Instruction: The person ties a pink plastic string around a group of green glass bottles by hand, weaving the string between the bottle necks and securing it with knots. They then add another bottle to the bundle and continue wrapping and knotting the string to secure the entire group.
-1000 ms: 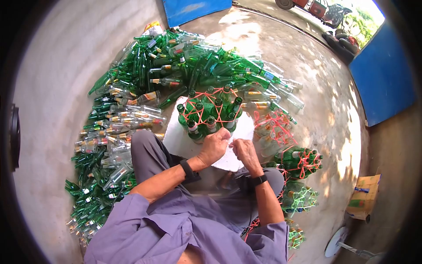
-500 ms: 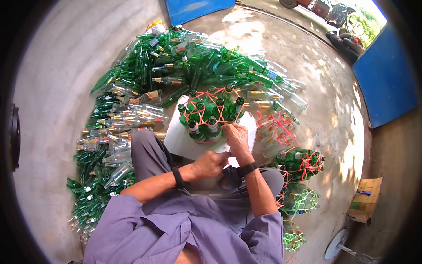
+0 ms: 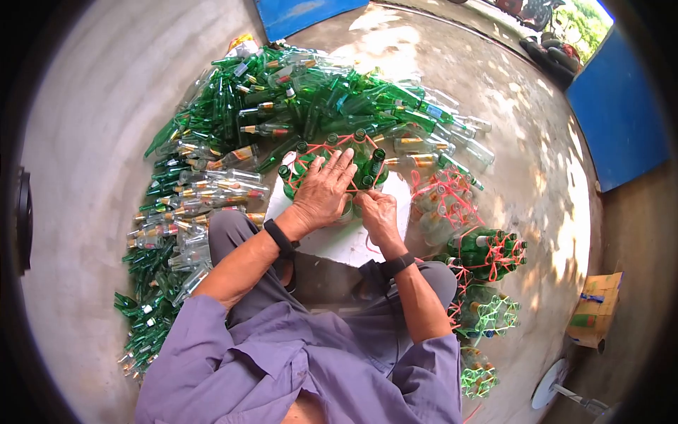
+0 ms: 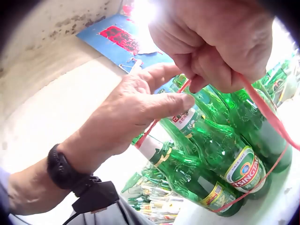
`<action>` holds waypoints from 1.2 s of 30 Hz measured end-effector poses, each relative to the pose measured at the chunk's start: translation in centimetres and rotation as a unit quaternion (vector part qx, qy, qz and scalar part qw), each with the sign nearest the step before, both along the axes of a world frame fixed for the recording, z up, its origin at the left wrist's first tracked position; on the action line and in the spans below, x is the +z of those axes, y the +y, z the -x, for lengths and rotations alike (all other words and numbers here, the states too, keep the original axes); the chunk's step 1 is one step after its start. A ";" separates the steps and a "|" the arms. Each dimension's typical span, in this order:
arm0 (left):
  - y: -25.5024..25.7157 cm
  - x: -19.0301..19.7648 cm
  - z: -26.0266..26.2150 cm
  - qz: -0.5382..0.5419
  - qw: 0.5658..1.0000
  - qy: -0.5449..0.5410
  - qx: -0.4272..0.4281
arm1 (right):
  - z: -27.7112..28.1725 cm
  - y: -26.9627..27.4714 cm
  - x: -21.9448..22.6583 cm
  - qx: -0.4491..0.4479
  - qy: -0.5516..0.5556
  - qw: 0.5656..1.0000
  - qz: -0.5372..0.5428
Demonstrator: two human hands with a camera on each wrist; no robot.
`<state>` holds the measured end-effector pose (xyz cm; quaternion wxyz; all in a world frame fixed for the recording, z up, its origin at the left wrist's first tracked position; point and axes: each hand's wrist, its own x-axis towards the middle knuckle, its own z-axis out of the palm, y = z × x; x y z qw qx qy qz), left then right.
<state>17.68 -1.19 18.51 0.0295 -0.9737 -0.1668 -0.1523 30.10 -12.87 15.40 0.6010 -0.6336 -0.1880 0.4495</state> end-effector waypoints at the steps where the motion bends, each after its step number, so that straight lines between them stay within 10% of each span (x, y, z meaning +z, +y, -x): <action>1: 0.0 -0.2 0.0 0.010 1.000 0.002 0.003 | 0.1 -0.1 -0.2 -0.003 0.004 1.000 0.001; 10: -0.3 -0.7 -0.4 -0.006 0.999 0.026 0.028 | 0.0 -0.3 -0.4 0.000 -0.005 1.000 -0.028; 16: -0.4 -0.5 -0.6 -0.008 0.998 0.043 0.033 | -0.2 -0.5 0.5 0.006 -0.278 0.958 -0.068; 26: 0.0 -0.8 -0.6 0.026 0.999 0.022 0.025 | -1.1 -1.1 1.8 0.048 -0.398 0.915 -0.037; 34: -0.2 -0.6 -0.6 0.020 1.000 0.015 0.017 | -3.6 0.5 6.5 0.169 -0.523 0.835 0.036; 36: -0.1 -0.6 -0.6 0.023 0.999 0.015 0.017 | -4.9 1.8 5.9 0.188 -0.641 0.740 -0.083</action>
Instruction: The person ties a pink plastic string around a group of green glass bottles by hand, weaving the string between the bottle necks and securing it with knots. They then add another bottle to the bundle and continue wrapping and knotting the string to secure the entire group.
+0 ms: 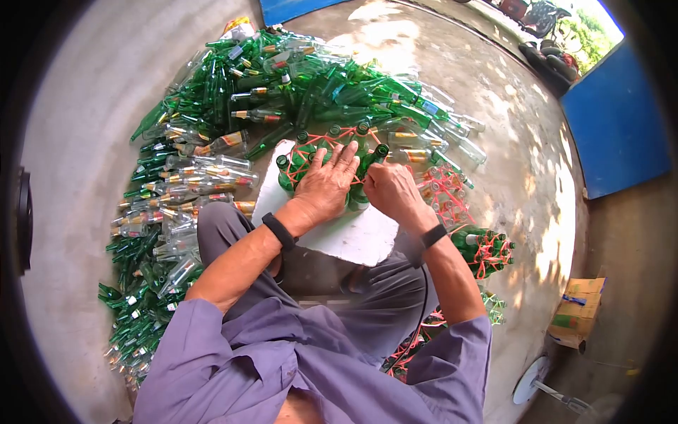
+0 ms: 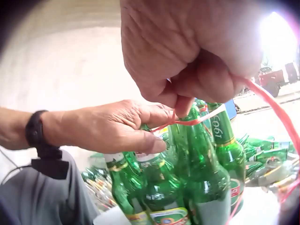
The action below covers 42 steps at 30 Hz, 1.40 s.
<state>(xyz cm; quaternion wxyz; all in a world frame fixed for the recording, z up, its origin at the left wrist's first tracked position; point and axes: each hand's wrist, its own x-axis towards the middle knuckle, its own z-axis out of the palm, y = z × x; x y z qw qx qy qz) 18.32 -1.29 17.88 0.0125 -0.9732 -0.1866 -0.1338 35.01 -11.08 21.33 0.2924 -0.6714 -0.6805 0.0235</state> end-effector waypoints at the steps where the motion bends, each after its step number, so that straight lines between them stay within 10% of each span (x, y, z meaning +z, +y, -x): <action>1: 0.0 0.0 0.1 0.000 1.000 0.003 0.000 | -0.3 0.5 -0.1 0.023 -0.017 0.999 -0.014; 20: -0.1 0.1 0.0 0.013 1.000 -0.010 -0.006 | -1.3 0.2 -3.3 -0.214 0.179 0.959 0.058; 30: 0.1 -0.2 0.0 -0.026 1.000 -0.007 -0.003 | -2.0 -1.5 -6.2 -0.091 0.439 0.893 0.028; 42: -0.3 0.9 0.1 -0.025 0.999 -0.016 -0.011 | -3.3 -1.1 -10.0 -0.076 0.418 0.904 0.050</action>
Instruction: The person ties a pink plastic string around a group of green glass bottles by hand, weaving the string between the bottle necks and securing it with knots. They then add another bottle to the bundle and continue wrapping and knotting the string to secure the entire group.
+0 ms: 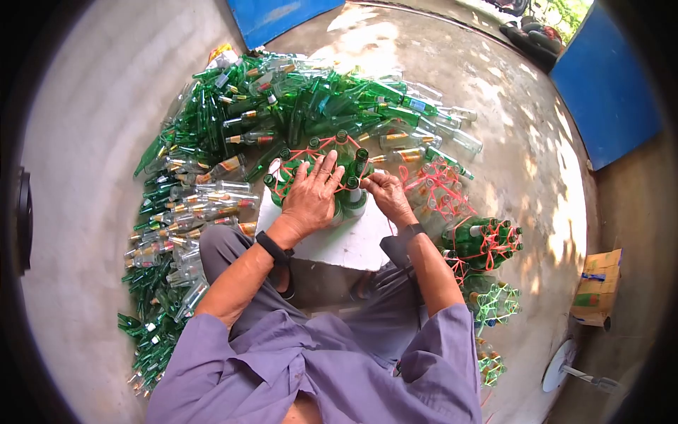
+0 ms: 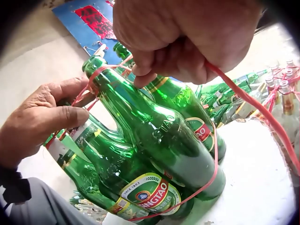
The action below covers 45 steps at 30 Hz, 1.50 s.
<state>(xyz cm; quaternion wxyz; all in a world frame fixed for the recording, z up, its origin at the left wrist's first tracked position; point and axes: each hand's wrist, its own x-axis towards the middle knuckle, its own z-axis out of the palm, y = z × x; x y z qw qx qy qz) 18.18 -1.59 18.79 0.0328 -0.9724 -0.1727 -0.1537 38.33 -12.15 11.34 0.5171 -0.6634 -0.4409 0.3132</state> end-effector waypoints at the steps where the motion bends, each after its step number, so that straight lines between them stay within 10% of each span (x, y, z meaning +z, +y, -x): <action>1: -0.1 0.2 0.2 0.018 1.000 -0.017 -0.008 | -0.1 0.1 -0.2 0.001 -0.016 1.000 0.012; 6: -0.9 1.0 2.6 0.109 0.982 -0.144 -0.052 | 0.2 0.2 -0.9 -0.012 -0.036 0.999 0.002; 17: -2.5 -7.7 8.9 0.349 0.867 -0.299 0.194 | 0.3 0.4 -0.1 0.012 -0.087 0.996 0.009; 25: -1.6 -6.1 7.1 0.449 0.790 -0.266 0.322 | 1.0 0.2 0.5 -0.011 -0.046 0.999 0.019; 28: 2.5 -9.5 8.1 0.394 0.836 -0.339 0.175 | 2.3 -0.4 1.4 0.006 -0.030 0.999 0.017; 32: 6.6 -7.3 9.1 0.609 0.717 -0.324 0.095 | 4.5 -0.4 0.2 0.026 0.033 0.998 -0.047; 38: 8.5 -6.3 9.4 0.560 0.789 -0.228 0.104 | 5.8 -0.4 0.2 -0.030 -0.084 0.996 -0.011; 42: 4.2 -2.2 9.9 0.392 0.843 -0.261 0.260 | 6.5 -0.5 0.1 -0.076 -0.214 0.974 -0.026; 45: 1.9 1.3 8.5 0.149 0.945 -0.279 0.086 | 6.7 0.0 -0.4 -0.096 -0.240 0.966 0.010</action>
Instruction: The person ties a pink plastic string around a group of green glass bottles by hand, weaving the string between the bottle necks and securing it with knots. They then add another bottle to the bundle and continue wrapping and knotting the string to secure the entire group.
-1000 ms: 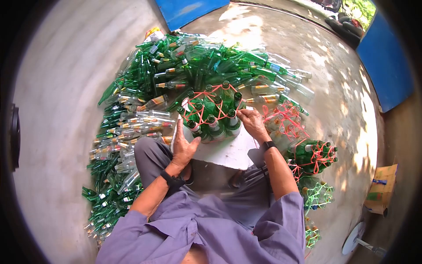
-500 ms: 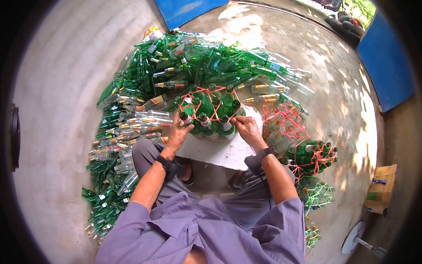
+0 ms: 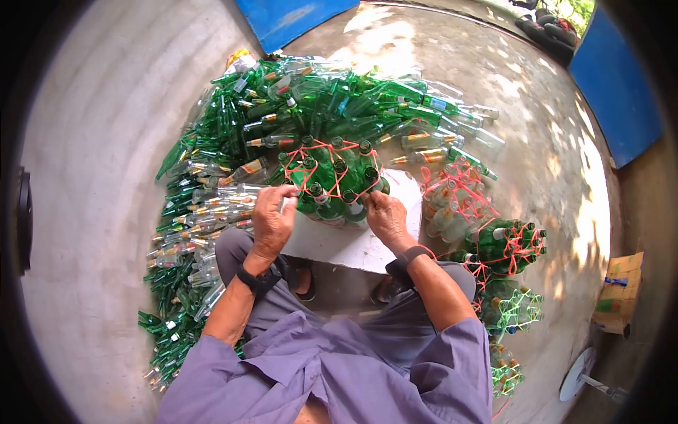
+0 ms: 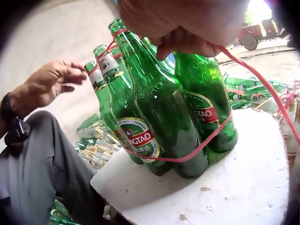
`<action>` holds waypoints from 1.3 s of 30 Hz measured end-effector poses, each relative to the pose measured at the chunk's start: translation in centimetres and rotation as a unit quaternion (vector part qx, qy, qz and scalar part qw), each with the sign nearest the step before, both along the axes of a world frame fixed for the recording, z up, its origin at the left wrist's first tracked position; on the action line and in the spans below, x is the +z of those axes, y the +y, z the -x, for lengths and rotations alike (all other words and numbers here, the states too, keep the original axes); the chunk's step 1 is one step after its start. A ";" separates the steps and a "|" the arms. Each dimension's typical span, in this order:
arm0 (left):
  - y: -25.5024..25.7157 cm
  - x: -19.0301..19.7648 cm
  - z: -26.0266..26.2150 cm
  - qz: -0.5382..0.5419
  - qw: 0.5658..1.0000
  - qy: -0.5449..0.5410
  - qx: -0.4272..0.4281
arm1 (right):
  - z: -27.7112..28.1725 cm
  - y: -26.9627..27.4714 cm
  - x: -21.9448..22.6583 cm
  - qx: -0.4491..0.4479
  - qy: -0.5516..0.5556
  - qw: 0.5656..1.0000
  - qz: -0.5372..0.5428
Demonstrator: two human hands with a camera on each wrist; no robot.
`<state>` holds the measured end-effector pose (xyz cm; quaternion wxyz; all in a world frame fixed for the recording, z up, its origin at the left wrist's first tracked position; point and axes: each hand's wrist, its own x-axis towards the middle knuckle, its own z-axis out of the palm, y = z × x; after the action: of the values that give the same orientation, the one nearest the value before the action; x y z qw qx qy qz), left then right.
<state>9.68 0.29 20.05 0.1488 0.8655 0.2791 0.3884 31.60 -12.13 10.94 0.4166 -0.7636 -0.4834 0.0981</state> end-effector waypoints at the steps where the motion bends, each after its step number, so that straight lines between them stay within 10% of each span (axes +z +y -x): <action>1: -0.5 0.8 -0.8 -0.001 1.000 0.001 0.003 | 0.1 0.2 0.0 -0.012 0.033 0.999 0.018; 6: -1.4 1.6 -5.7 0.033 0.978 0.097 -0.184 | 0.8 0.7 1.0 -0.061 0.077 0.993 0.060; 17: 0.3 0.8 -9.1 0.073 0.923 0.236 -0.293 | 0.4 1.2 0.8 -0.104 0.143 0.975 0.136; 29: 0.8 3.2 -10.5 -0.189 0.877 0.310 -0.314 | 0.2 1.2 2.1 -0.076 0.172 0.973 0.136; 39: 3.1 5.6 -10.5 -0.063 0.878 0.370 -0.298 | -0.3 0.7 3.4 -0.036 0.180 0.976 0.114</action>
<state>20.14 3.38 25.61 0.0879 0.9959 0.0179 -0.0061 31.91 -11.45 14.35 0.4107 -0.7926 -0.3585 0.2732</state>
